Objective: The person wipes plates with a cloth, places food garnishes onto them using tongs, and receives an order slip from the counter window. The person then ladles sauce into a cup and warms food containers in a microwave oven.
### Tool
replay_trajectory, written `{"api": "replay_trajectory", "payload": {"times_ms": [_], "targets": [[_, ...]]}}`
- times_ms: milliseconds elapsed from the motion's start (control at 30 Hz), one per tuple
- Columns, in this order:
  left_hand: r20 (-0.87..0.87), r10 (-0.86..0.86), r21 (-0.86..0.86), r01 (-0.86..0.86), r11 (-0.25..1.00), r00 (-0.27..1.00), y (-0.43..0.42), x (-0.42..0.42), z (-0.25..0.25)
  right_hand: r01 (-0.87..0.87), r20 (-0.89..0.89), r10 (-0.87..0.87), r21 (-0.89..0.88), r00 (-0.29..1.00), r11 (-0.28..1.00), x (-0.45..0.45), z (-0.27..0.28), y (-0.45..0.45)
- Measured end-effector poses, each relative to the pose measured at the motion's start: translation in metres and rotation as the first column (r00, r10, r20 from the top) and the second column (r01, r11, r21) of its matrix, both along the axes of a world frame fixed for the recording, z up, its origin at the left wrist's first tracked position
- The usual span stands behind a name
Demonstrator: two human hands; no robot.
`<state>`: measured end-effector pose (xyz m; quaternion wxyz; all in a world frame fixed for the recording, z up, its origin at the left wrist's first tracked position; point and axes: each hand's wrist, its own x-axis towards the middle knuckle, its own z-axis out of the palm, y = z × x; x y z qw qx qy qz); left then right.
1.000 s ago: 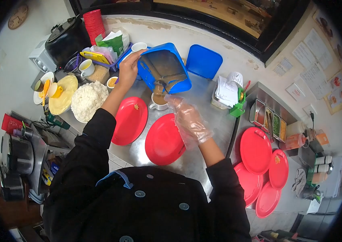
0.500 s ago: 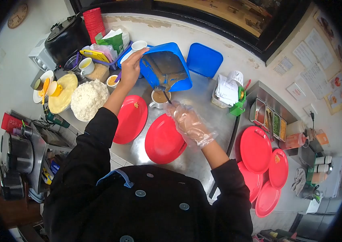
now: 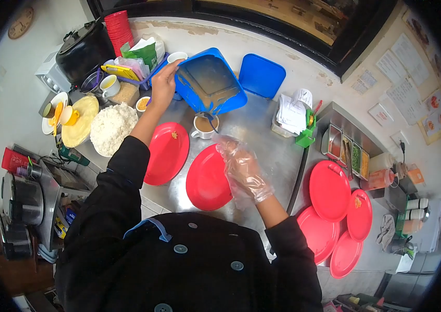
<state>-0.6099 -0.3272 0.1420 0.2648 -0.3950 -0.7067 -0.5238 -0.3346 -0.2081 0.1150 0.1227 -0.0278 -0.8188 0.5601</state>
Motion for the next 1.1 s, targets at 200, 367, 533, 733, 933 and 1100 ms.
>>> {"api": "replay_trajectory", "payload": {"times_ms": [200, 367, 533, 733, 933, 1100], "targets": [[0.054, 0.136, 0.018, -0.138, 0.990, 0.989, -0.008, -0.012, 0.008, 0.253, -0.180, -0.239, 0.057, 0.954, 0.966, 0.010, -0.009, -0.001], [0.158, 0.182, -0.001, -0.184, 0.983, 0.971, -0.020, -0.020, 0.017, 0.357, -0.144, -0.390, -0.210, 0.910, 0.910, -0.003, -0.027, -0.006], [0.206, 0.265, -0.058, -0.259, 0.964, 0.942, -0.027, -0.028, 0.012, 0.358, -0.171, -0.424, -0.319, 0.889, 0.878, -0.012, -0.019, -0.013], [0.204, 0.375, -0.099, -0.362, 0.927, 0.904, -0.031, -0.037, -0.001, 0.345, -0.142, -0.403, -0.313, 0.904, 0.885, -0.010, -0.008, -0.022], [0.287, 0.424, -0.172, -0.390, 0.905, 0.859, -0.030, -0.058, -0.029, 0.390, -0.169, -0.407, -0.126, 0.897, 0.912, -0.002, -0.027, -0.008], [0.639, 0.281, -0.131, -0.258, 0.957, 0.716, -0.021, -0.057, -0.028, 0.381, -0.182, -0.378, -0.021, 0.907, 0.924, 0.001, -0.030, -0.004]]}}
